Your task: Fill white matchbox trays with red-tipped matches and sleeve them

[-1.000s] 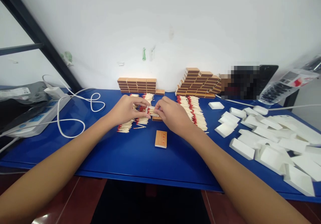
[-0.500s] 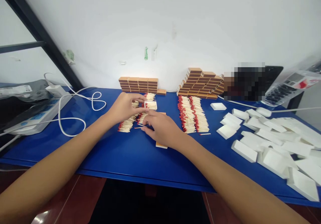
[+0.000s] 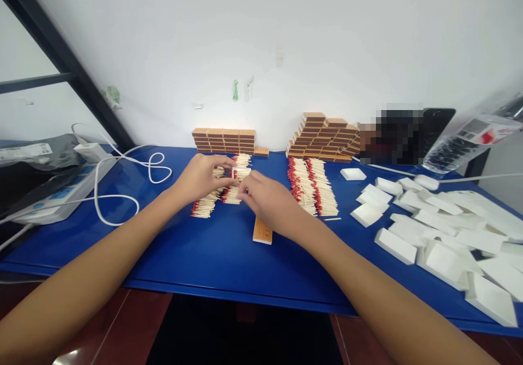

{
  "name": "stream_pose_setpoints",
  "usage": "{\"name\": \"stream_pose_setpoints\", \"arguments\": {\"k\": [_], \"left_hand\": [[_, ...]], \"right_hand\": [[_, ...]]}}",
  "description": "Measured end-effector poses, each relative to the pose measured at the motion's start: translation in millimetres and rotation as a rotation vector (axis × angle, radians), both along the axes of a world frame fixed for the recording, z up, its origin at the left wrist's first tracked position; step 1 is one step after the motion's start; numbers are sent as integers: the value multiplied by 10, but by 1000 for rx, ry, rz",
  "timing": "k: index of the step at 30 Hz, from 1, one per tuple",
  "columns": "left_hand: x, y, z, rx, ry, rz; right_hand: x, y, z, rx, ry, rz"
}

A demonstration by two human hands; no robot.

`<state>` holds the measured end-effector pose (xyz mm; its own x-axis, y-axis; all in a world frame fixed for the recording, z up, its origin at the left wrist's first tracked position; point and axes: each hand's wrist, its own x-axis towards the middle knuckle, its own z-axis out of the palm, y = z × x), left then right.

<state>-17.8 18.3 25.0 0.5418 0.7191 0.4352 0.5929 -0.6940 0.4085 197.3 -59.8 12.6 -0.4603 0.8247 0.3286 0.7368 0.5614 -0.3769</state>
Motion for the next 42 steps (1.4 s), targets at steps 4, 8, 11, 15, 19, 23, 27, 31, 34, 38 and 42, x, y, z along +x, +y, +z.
{"name": "stream_pose_setpoints", "arguments": {"k": [4,8,11,15,19,23,27,31,34,38,42], "left_hand": [[13,-12,8,-13,-8,-44],[54,-55,8,-95,-81,-117],[74,-78,2,-153,-127,-162],[75,-84,-2,-176,-151,-195],[73,-84,11,-187,-153,-191],[59,-63,16,-133,-148,-109],[34,-31,12,-76,-130,-20],[23,-26,14,-61,-119,12],[22,-28,14,-60,-112,8],[24,-25,3,-51,-114,-13],[19,-19,-2,-49,-88,4]], "right_hand": [[195,142,39,161,-5,-161],[278,221,11,211,-65,-184],[262,215,-22,223,-80,-182],[234,198,-49,225,-68,-156],[227,190,-26,230,3,-120],[176,134,25,232,91,-101],[56,50,-15,164,81,22],[-51,25,-149,121,9,141],[-82,44,-219,72,-4,151],[-91,55,-232,17,-2,131],[-70,23,-169,-47,-34,133]]}}
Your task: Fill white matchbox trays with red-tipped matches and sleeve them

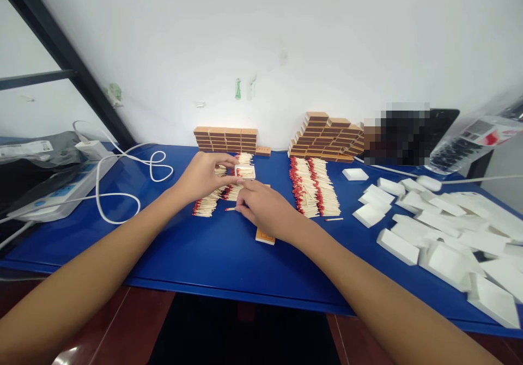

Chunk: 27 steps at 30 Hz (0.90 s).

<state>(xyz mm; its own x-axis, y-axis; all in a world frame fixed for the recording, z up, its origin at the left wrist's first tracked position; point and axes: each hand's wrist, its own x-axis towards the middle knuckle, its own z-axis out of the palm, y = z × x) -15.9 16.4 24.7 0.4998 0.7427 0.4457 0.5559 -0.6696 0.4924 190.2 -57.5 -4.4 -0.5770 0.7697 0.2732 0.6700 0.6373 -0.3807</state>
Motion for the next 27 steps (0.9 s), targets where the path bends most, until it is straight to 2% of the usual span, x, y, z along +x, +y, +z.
{"name": "stream_pose_setpoints", "arguments": {"k": [3,5,8,11,16,21,24,27], "left_hand": [[-7,6,7,18,59,37],[-5,4,11,27,85,45],[15,-15,10,-11,51,-25],[43,-49,5,-83,-18,-111],[60,-85,9,-148,-46,-173],[54,-79,6,-161,-37,-200],[52,-65,3,-136,-60,-174],[41,-45,4,-68,-64,-93]], "right_hand": [[67,-5,100,16,27,10],[136,22,173,84,85,-46],[239,98,239,232,125,-190],[304,167,230,299,72,-259],[318,203,162,316,22,-241],[296,181,172,330,34,-235],[278,152,206,324,102,-235],[234,104,222,319,178,-217]]}}
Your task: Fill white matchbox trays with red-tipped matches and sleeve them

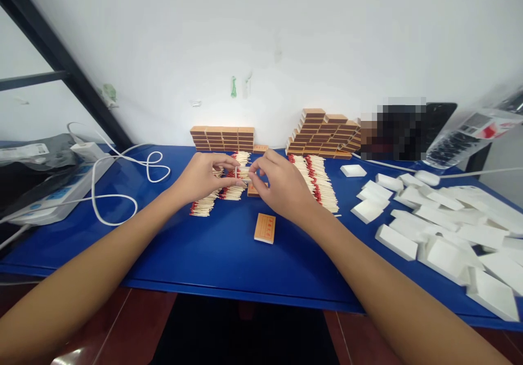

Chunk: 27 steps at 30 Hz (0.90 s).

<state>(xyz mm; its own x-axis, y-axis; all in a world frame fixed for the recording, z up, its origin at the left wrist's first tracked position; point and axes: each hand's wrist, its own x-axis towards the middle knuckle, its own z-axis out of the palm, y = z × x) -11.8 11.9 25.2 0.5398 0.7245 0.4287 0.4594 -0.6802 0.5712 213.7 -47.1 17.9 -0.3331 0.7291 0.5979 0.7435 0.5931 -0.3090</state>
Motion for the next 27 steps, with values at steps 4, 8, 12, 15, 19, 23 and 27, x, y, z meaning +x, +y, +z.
{"name": "stream_pose_setpoints", "arguments": {"k": [4,8,12,15,19,23,27], "left_hand": [[-26,24,1,67,17,93],[-33,25,0,99,28,120],[-24,18,2,104,25,118],[-24,18,0,124,30,111],[-32,25,-1,125,38,114],[-38,32,6,131,65,142],[-36,33,8,138,84,149]], "right_hand": [[-112,-62,-77,-72,-48,134],[-206,-55,-227,-154,-124,226],[-231,-18,-290,-200,-151,207],[-230,-12,-274,-215,-141,205],[-233,-33,-245,-249,-141,207],[-231,-69,-229,-261,-155,216],[-232,-97,-217,-284,-153,213]]}}
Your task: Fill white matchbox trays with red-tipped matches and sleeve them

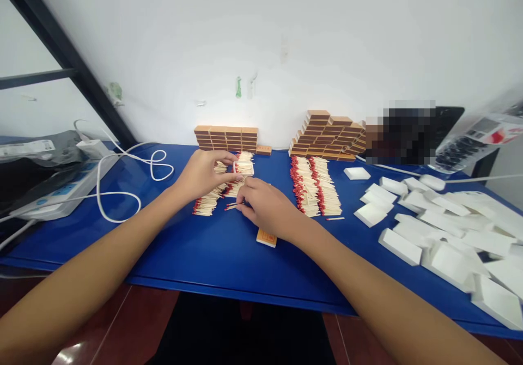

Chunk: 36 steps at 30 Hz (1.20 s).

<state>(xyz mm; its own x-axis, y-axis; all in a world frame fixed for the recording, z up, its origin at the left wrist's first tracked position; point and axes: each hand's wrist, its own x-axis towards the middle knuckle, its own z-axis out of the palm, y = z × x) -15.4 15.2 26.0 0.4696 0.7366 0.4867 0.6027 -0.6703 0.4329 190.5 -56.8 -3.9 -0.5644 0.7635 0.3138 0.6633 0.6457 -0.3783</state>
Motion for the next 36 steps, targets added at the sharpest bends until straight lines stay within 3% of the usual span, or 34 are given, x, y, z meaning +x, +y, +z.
{"name": "stream_pose_setpoints", "arguments": {"k": [15,20,27,36], "left_hand": [[-11,13,-14,4,28,14],[-16,18,-7,9,66,26],[28,-19,-17,-80,13,-122],[57,-72,6,-173,-60,-246]], "right_hand": [[-15,-9,19,-42,-39,-22],[83,13,103,-16,-1,12],[322,183,215,235,76,-251],[311,216,110,279,-8,-241]]}}
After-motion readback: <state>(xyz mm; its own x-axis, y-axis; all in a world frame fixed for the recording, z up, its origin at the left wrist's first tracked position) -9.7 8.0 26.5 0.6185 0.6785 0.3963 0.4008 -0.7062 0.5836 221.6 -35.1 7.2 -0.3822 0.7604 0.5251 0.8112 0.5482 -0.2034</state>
